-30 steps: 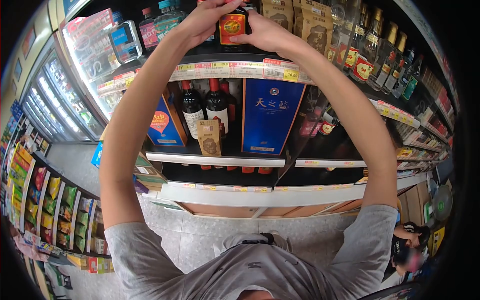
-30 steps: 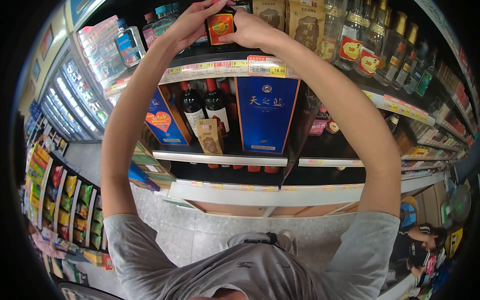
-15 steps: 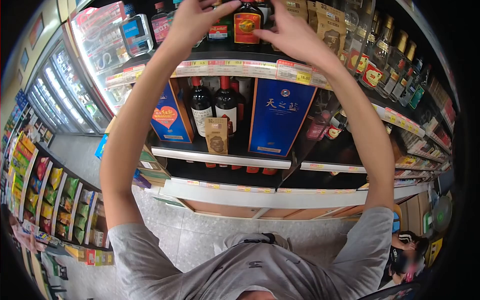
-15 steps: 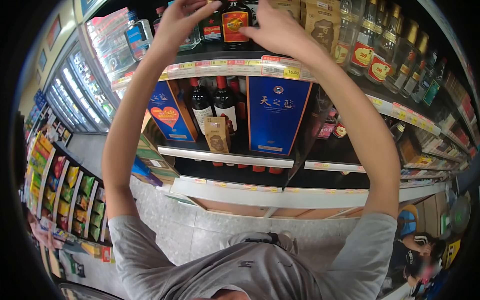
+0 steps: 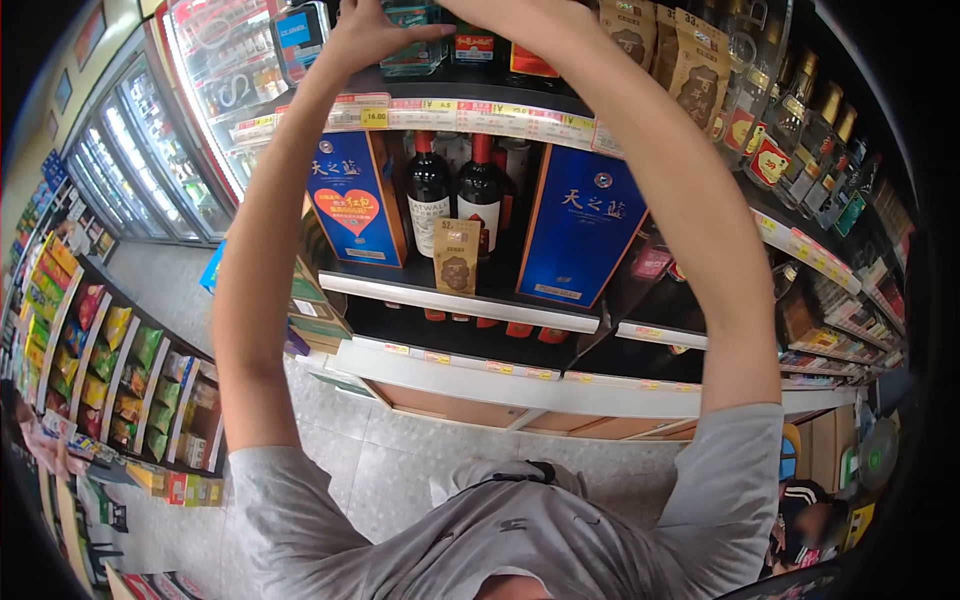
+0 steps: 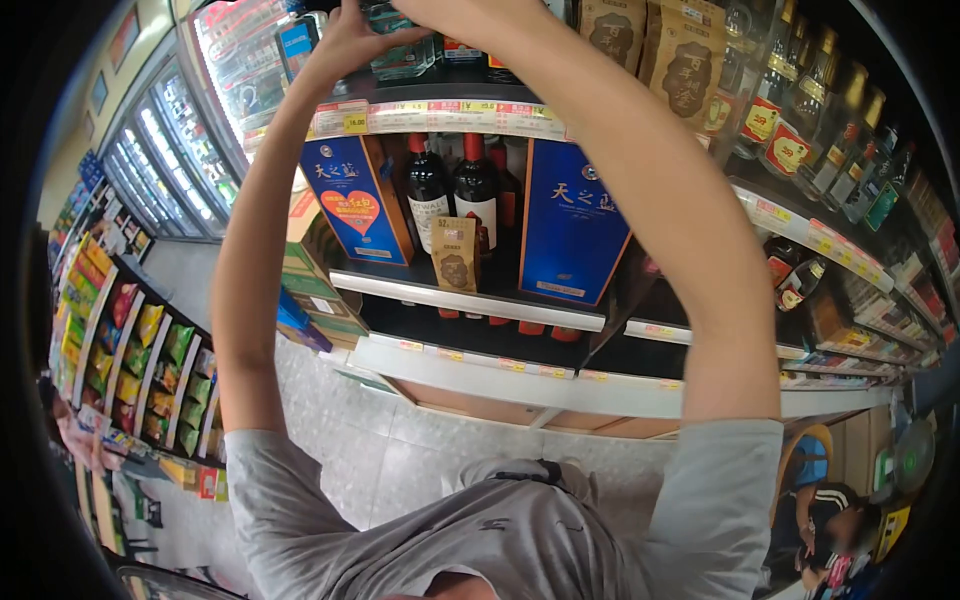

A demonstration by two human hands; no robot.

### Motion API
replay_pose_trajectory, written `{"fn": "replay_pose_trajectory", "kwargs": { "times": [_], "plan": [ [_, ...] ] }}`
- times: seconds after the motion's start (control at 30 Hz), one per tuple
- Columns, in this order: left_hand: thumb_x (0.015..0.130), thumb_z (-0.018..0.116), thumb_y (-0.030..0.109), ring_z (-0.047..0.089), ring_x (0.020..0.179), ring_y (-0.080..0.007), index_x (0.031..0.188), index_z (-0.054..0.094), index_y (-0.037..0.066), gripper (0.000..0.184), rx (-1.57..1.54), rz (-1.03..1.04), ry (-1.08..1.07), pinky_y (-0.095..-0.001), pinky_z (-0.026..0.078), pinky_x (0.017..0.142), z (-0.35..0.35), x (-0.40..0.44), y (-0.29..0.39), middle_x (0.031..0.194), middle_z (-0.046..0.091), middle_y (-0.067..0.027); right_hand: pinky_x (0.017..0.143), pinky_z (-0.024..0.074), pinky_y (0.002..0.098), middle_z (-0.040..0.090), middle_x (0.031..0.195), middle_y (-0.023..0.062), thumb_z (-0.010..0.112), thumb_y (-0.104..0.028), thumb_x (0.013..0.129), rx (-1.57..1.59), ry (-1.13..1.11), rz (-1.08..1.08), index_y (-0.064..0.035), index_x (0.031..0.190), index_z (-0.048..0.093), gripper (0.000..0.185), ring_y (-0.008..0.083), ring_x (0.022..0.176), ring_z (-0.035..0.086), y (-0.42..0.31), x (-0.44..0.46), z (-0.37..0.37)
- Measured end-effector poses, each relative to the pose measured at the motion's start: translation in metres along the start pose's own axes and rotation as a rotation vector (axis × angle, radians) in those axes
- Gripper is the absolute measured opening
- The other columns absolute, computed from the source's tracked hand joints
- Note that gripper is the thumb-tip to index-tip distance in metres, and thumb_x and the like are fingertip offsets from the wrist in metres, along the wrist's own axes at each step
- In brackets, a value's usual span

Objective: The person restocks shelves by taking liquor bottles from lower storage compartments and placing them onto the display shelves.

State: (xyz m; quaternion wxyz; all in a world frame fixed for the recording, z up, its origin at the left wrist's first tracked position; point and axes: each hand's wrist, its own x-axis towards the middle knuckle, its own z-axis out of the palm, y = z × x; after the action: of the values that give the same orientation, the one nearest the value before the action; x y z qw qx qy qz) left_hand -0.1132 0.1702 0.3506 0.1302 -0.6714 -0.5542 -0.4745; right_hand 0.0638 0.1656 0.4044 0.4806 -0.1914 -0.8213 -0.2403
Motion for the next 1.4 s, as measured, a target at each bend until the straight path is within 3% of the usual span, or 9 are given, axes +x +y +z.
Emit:
{"fn": "replay_pose_trajectory", "kwargs": {
  "times": [0.13,0.17,0.4,0.47,0.77,0.93,1.17,1.23,1.4],
  "plan": [
    [0.069,0.086,0.056,0.048,0.132,-0.0537,0.148,0.036,-0.008,0.113,0.392,0.288,0.216,-0.0516,0.046,0.107,0.051,0.035,-0.063,0.145,0.044,-0.0407,0.094,0.0537,0.0547,0.063,0.117,0.0326,0.058,-0.018,0.097,0.026,-0.174,0.187,0.0055,0.114,0.063,0.029,0.0478,0.111,0.064,-0.020,0.026,0.039],
    [0.090,0.073,0.039,0.072,0.105,-0.0309,0.116,0.072,0.008,0.041,0.441,0.343,-0.072,-0.0397,0.055,0.090,0.037,0.053,-0.073,0.113,0.074,-0.0150,0.094,0.0539,0.0541,0.063,0.118,0.0318,0.058,-0.019,0.098,-0.023,-0.187,0.185,0.0050,0.115,0.063,0.030,0.0474,0.112,0.064,-0.020,0.033,0.053],
    [0.078,0.082,0.036,0.073,0.099,-0.0325,0.116,0.070,0.007,0.050,0.208,0.221,-0.012,-0.0420,0.056,0.085,0.043,0.046,-0.077,0.109,0.074,-0.0190,0.097,0.0545,0.0509,0.062,0.122,0.0292,0.060,-0.020,0.096,-0.133,-0.207,0.255,0.0014,0.120,0.063,0.032,0.0452,0.114,0.064,-0.009,0.033,0.072],
    [0.073,0.080,0.058,0.058,0.123,-0.0492,0.143,0.043,-0.011,0.105,0.121,-0.072,-0.068,-0.0488,0.051,0.100,0.026,0.035,-0.044,0.130,0.058,-0.0399,0.096,0.0549,0.0511,0.065,0.122,0.0283,0.062,-0.021,0.095,-0.133,-0.220,0.331,0.0007,0.119,0.063,0.031,0.0436,0.115,0.065,-0.013,0.032,0.060],
    [0.072,0.082,0.048,0.070,0.106,-0.0398,0.135,0.048,-0.012,0.093,-0.072,0.026,-0.128,-0.0433,0.056,0.088,-0.016,0.000,-0.003,0.110,0.070,-0.0321,0.090,0.0565,0.0511,0.069,0.110,0.0316,0.071,-0.027,0.091,0.090,-0.271,0.426,0.0026,0.124,0.054,0.048,0.0470,0.107,0.067,-0.010,0.030,0.055],
    [0.069,0.085,0.033,0.072,0.088,-0.0325,0.120,0.052,-0.005,0.072,-0.256,0.014,0.282,-0.0409,0.057,0.072,-0.027,-0.016,0.002,0.096,0.071,-0.0243,0.081,0.0572,0.0514,0.068,0.098,0.0347,0.079,-0.017,0.084,0.413,-0.009,0.123,0.0035,0.116,0.052,0.047,0.0508,0.096,0.068,-0.036,0.022,0.025],
    [0.078,0.085,0.013,0.062,0.094,-0.0143,0.121,0.052,-0.001,0.056,-0.436,0.066,0.386,-0.0317,0.053,0.080,-0.062,-0.105,0.026,0.102,0.065,-0.0079,0.079,0.0627,0.0387,0.065,0.109,0.0317,0.067,0.002,0.090,0.604,0.193,-0.205,0.0131,0.118,0.054,0.033,0.0384,0.102,0.070,-0.108,-0.031,-0.028],
    [0.087,0.081,0.008,0.065,0.103,-0.0124,0.136,0.053,0.001,0.057,-0.449,0.208,0.525,-0.0269,0.053,0.091,-0.066,-0.139,0.040,0.116,0.068,-0.0026,0.083,0.0576,0.0425,0.067,0.099,0.0228,0.078,-0.021,0.085,0.535,0.065,-0.192,0.0053,0.111,0.059,0.042,0.0352,0.100,0.069,-0.125,-0.052,-0.034],
    [0.080,0.083,0.003,0.061,0.095,-0.0135,0.118,0.052,0.000,0.049,-0.562,-0.177,0.409,-0.0282,0.051,0.084,-0.073,-0.241,0.021,0.108,0.064,-0.0059,0.075,0.0579,0.0445,0.064,0.088,0.0186,0.076,-0.010,0.083,0.770,0.150,-0.152,0.0026,0.103,0.059,0.029,0.0355,0.089,0.069,-0.157,-0.101,-0.036]
  ]
}}
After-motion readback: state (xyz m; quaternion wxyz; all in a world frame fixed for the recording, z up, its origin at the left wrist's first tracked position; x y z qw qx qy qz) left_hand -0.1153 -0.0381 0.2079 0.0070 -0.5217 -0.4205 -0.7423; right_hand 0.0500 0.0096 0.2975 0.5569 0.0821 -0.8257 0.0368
